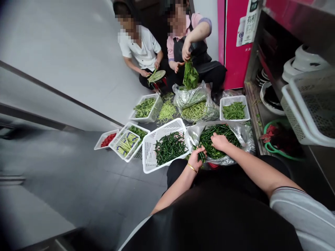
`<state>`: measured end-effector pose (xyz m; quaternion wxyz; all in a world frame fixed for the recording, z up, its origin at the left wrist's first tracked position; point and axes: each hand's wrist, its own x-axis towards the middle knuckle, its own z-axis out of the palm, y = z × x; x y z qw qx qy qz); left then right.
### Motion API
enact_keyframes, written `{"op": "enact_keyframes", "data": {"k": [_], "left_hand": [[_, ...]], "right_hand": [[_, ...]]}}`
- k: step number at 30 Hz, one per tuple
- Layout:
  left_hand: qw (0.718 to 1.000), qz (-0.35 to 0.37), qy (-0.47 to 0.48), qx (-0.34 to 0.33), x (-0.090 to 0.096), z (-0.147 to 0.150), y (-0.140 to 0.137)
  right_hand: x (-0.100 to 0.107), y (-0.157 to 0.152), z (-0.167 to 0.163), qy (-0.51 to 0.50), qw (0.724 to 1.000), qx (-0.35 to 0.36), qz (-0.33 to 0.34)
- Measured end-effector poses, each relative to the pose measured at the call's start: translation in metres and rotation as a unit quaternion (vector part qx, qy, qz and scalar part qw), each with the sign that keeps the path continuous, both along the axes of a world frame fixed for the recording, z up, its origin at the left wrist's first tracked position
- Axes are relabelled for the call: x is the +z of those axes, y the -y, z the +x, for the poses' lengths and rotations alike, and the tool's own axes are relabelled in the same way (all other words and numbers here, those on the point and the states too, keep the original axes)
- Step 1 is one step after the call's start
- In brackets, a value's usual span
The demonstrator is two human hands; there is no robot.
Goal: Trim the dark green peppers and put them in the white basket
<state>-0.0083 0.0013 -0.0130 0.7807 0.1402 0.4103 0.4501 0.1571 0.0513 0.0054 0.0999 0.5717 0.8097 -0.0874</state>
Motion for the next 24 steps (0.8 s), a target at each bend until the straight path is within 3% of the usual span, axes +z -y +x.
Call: {"op": "enact_keyframes", "data": {"k": [4,10,14,19,24], "left_hand": [[1.000,-0.001,-0.020,-0.023,-0.005,-0.005,0.006],[0.997,-0.040,-0.055,0.026,-0.019,0.003,-0.001],[0.998,-0.041,-0.041,0.031,-0.015,0.011,-0.006],[0.998,-0.046,-0.043,0.022,-0.006,0.002,-0.007],[0.999,-0.019,-0.048,0.012,0.001,-0.005,-0.006]], "right_hand": [[0.003,-0.014,-0.005,0.003,0.999,-0.002,-0.034],[0.010,-0.001,0.031,-0.006,0.999,-0.031,0.015],[0.006,0.012,0.042,-0.014,0.999,-0.046,0.011],[-0.005,0.006,0.062,-0.026,0.998,0.017,-0.054],[0.001,-0.002,0.070,-0.131,0.989,-0.056,-0.039]]}}
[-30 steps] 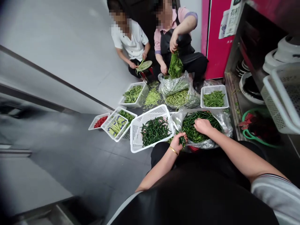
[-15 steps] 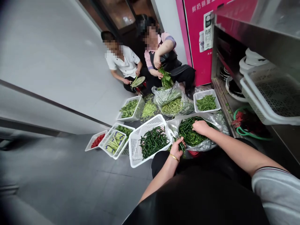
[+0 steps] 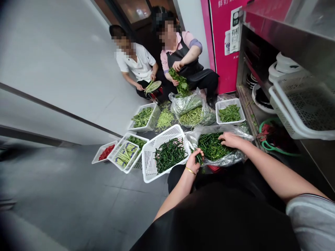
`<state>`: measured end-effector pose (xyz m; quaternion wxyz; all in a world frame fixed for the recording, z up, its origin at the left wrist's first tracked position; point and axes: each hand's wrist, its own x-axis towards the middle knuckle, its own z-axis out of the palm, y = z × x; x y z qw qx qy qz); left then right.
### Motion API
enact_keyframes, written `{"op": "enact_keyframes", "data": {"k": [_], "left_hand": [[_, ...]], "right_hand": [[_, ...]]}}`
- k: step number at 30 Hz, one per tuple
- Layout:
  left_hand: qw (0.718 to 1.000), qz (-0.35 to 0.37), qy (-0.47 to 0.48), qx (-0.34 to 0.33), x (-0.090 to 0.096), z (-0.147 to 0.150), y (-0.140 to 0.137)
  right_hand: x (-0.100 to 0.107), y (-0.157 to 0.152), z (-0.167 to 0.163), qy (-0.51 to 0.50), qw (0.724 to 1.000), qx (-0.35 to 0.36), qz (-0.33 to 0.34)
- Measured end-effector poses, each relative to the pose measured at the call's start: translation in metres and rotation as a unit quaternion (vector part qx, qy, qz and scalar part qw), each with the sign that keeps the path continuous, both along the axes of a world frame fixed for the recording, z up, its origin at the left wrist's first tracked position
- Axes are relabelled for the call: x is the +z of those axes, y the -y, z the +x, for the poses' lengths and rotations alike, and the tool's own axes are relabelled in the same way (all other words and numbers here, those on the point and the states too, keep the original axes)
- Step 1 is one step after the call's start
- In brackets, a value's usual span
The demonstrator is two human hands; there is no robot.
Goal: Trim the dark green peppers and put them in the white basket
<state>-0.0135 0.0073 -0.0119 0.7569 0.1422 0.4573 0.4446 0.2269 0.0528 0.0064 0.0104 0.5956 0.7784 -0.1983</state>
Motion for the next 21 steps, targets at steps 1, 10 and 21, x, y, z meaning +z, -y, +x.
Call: {"op": "enact_keyframes", "data": {"k": [1,10,21], "left_hand": [[1.000,0.005,0.003,-0.008,0.001,0.000,0.000],[0.998,-0.003,0.003,-0.056,0.005,0.000,0.002],[0.999,0.038,0.023,0.005,0.005,0.015,0.004]], "right_hand": [[0.002,0.000,-0.004,0.008,1.000,-0.022,0.005],[0.016,0.027,-0.044,0.121,0.991,-0.035,0.035],[0.022,0.067,-0.063,-0.073,0.985,0.142,0.060]]}}
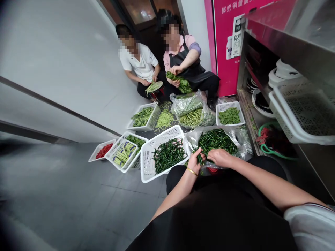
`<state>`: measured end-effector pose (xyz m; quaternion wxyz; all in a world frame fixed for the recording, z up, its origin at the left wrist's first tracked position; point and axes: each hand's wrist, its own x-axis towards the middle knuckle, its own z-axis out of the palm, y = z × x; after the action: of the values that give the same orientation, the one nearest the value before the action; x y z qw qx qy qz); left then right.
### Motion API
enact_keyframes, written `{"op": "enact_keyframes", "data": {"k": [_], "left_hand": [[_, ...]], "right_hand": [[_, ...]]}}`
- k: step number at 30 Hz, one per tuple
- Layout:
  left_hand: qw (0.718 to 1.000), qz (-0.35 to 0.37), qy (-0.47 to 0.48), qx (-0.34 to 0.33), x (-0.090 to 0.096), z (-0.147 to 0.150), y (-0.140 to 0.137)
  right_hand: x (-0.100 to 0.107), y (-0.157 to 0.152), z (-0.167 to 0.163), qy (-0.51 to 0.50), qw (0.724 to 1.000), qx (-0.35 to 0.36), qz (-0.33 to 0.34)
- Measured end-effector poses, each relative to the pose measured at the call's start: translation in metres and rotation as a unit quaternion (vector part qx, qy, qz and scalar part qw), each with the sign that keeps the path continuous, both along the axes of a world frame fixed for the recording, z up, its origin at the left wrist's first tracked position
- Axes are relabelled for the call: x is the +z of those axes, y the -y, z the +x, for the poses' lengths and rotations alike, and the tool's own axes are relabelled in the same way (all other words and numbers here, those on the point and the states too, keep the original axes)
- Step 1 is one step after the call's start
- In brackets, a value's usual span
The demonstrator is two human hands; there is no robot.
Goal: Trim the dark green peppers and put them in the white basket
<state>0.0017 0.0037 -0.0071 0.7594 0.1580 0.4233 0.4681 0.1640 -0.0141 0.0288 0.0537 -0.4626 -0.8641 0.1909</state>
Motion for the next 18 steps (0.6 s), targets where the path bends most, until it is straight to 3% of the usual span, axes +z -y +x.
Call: {"op": "enact_keyframes", "data": {"k": [2,3,5,8,10,14,18], "left_hand": [[0.998,-0.047,0.039,-0.027,-0.001,-0.009,-0.003],[0.997,-0.061,0.050,-0.027,-0.002,-0.013,-0.004],[0.996,-0.074,0.057,-0.009,-0.002,-0.019,-0.004],[0.996,-0.068,0.062,0.000,-0.001,-0.021,-0.003],[0.996,-0.065,0.058,-0.020,0.001,-0.021,-0.003],[0.995,-0.082,0.023,-0.060,0.001,-0.025,-0.007],[0.993,-0.083,-0.001,-0.078,-0.003,-0.022,-0.008]], "right_hand": [[0.006,-0.006,0.007,-0.002,0.998,0.061,-0.011],[0.009,-0.012,0.011,0.027,0.998,0.054,-0.028],[0.011,-0.031,0.020,0.112,0.991,-0.043,-0.063],[0.005,-0.066,0.020,0.165,0.956,-0.224,-0.087],[-0.001,-0.085,0.013,0.157,0.945,-0.269,-0.097],[-0.008,-0.093,0.004,0.155,0.944,-0.276,-0.095],[-0.010,-0.052,0.013,0.127,0.967,-0.217,-0.051]]}}
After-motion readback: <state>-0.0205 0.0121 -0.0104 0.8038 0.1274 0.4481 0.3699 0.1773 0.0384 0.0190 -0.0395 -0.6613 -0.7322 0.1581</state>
